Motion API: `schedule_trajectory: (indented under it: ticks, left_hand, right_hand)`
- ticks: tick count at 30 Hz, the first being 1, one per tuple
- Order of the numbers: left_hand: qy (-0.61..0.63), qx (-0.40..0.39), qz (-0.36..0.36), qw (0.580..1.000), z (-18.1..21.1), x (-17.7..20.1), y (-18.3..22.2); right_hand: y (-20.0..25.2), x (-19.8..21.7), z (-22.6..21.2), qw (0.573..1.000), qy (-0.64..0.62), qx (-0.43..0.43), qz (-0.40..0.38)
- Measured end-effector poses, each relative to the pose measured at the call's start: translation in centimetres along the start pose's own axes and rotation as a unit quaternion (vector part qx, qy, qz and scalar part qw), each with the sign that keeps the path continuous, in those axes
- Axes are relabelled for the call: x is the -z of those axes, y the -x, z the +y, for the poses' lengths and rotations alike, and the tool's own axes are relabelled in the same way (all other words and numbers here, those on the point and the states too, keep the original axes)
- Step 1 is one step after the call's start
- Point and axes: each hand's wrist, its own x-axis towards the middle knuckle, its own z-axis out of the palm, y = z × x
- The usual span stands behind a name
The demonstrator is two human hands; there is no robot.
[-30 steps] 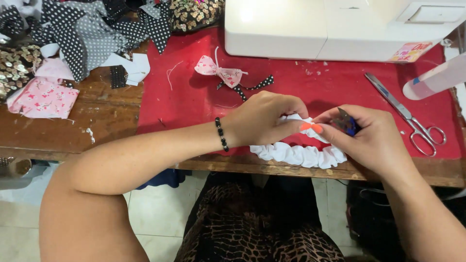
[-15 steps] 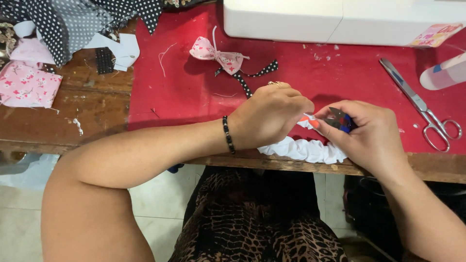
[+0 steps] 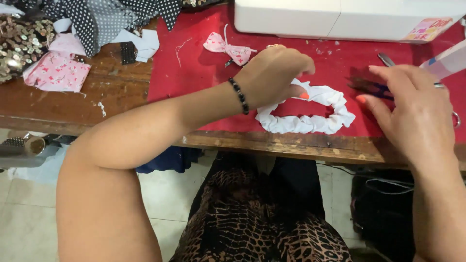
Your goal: Assembling hair accessories by singeing ribbon edges, applying glue to bows, and attaching them to a ruffled headband.
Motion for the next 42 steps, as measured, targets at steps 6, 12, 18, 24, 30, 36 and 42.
schedule_trajectory:
  ticks: [6, 12, 18, 24, 30, 36, 42]
  left_hand:
    - [-0.009, 0.105, -0.148, 0.983, -0.7, -1.1, -2.8]
    - [-0.126, 0.102, -0.103, 0.981, -1.2, -2.4, -2.8]
    - [-0.096, 0.158, -0.158, 0.970, 1.6, 0.4, -2.1]
    - [-0.117, 0.102, -0.117, 0.981, -0.8, -2.6, -2.2]
    - [0.027, 0.169, -0.120, 0.978, 1.9, 3.5, -1.0]
    - [-0.007, 0.067, -0.019, 0.998, 0.6, 1.5, 0.5]
    - [-0.048, -0.017, 0.038, 0.998, -1.2, -2.4, 0.4]
  right_hand:
    - [-1.1, 3.2, -8.6, 0.969, -0.156, 0.189, -0.030]
    - [0.3, 4.0, -7.6, 0.907, -0.337, 0.218, -0.128]
    - [0.0, 4.1, -8.4, 0.948, -0.227, 0.217, -0.059]
    - [0.7, 2.9, -8.7, 0.946, -0.189, 0.263, -0.029]
    - [-1.4, 4.0, -5.8, 0.923, -0.347, 0.154, -0.057]
    - [-5.7, 4.6, -6.8, 0.929, -0.287, -0.123, -0.199]
    - [-7.6, 3.7, -7.9, 0.919, -0.259, -0.191, -0.229]
